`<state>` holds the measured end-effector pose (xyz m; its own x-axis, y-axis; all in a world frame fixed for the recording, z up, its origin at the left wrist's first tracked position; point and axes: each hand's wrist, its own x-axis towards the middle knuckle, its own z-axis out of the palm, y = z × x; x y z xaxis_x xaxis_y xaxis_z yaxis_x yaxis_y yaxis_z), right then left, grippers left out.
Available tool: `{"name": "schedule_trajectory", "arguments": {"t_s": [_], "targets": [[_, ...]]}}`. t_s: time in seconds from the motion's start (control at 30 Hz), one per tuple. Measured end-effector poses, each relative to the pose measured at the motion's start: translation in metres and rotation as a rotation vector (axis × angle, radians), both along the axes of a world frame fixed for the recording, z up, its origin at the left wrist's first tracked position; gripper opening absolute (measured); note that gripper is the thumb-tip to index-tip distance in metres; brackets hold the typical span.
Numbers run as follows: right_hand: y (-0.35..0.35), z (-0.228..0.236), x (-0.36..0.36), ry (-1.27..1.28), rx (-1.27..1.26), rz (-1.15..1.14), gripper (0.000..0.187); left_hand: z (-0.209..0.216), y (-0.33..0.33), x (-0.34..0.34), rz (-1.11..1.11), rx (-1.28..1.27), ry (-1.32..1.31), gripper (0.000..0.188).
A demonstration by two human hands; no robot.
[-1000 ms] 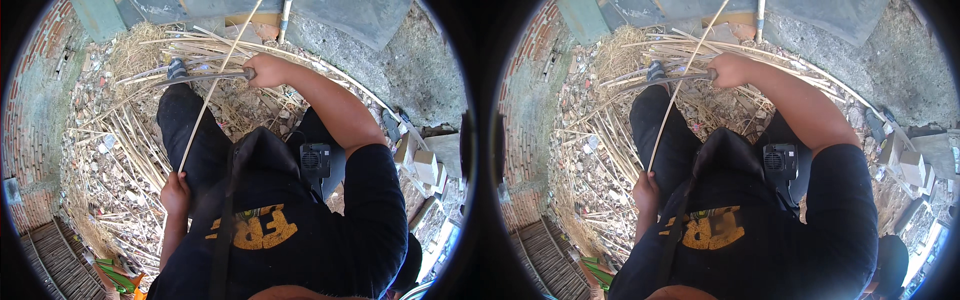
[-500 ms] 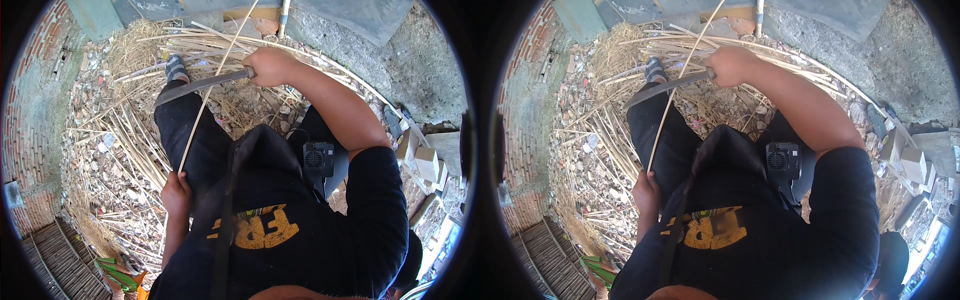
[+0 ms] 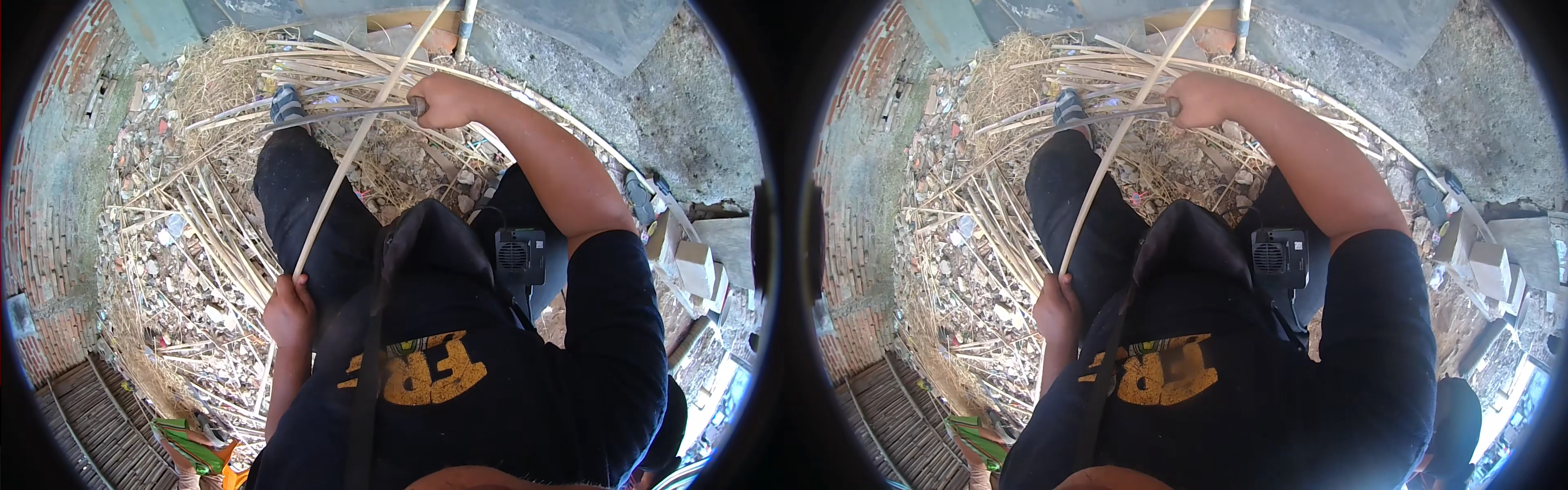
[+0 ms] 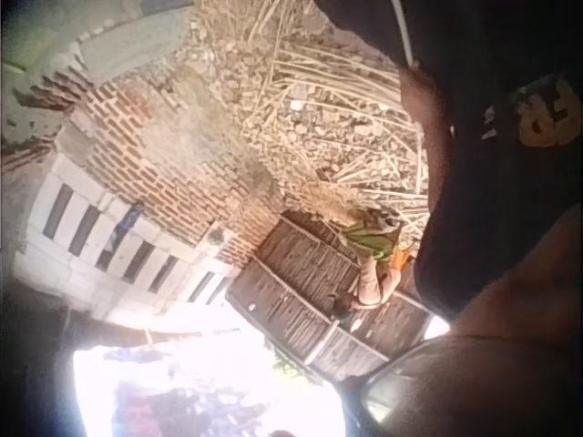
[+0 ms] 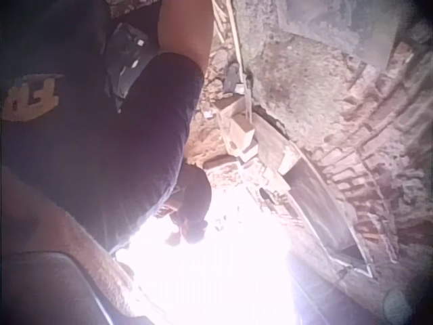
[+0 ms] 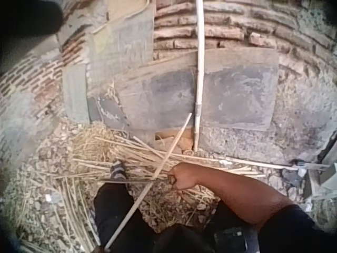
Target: The person uses a blade to shave thin strips of bamboo by hand while sitting on the ground, smoothing the surface and edges of the strips by pulling the blade along their length.
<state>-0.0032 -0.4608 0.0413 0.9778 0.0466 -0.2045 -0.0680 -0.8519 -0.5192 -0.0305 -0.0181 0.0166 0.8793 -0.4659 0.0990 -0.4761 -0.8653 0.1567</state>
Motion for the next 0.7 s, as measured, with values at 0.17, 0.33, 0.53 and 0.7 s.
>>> {"name": "schedule_trajectory", "arguments": {"t_s": [0.17,0.33,0.53,0.7], "targets": [[0.014,0.002,-0.003,-0.145,0.022,-0.008,0.018,-0.001,0.006,0.001,0.009,-0.020,0.044,0.027],[-0.004,-0.011,0.006,-0.046,-0.072,-0.096,0.026,0.004,0.003,0.006,-0.020,-0.050,0.110,0.028],[-0.005,-0.002,-0.001,-0.075,0.003,-0.135,0.022,0.006,0.007,0.008,-0.053,-0.095,0.135,0.030],[0.014,-0.001,-0.006,-0.272,-0.094,-0.012,0.016,0.002,0.013,0.009,-0.075,-0.143,0.177,0.030]]}}
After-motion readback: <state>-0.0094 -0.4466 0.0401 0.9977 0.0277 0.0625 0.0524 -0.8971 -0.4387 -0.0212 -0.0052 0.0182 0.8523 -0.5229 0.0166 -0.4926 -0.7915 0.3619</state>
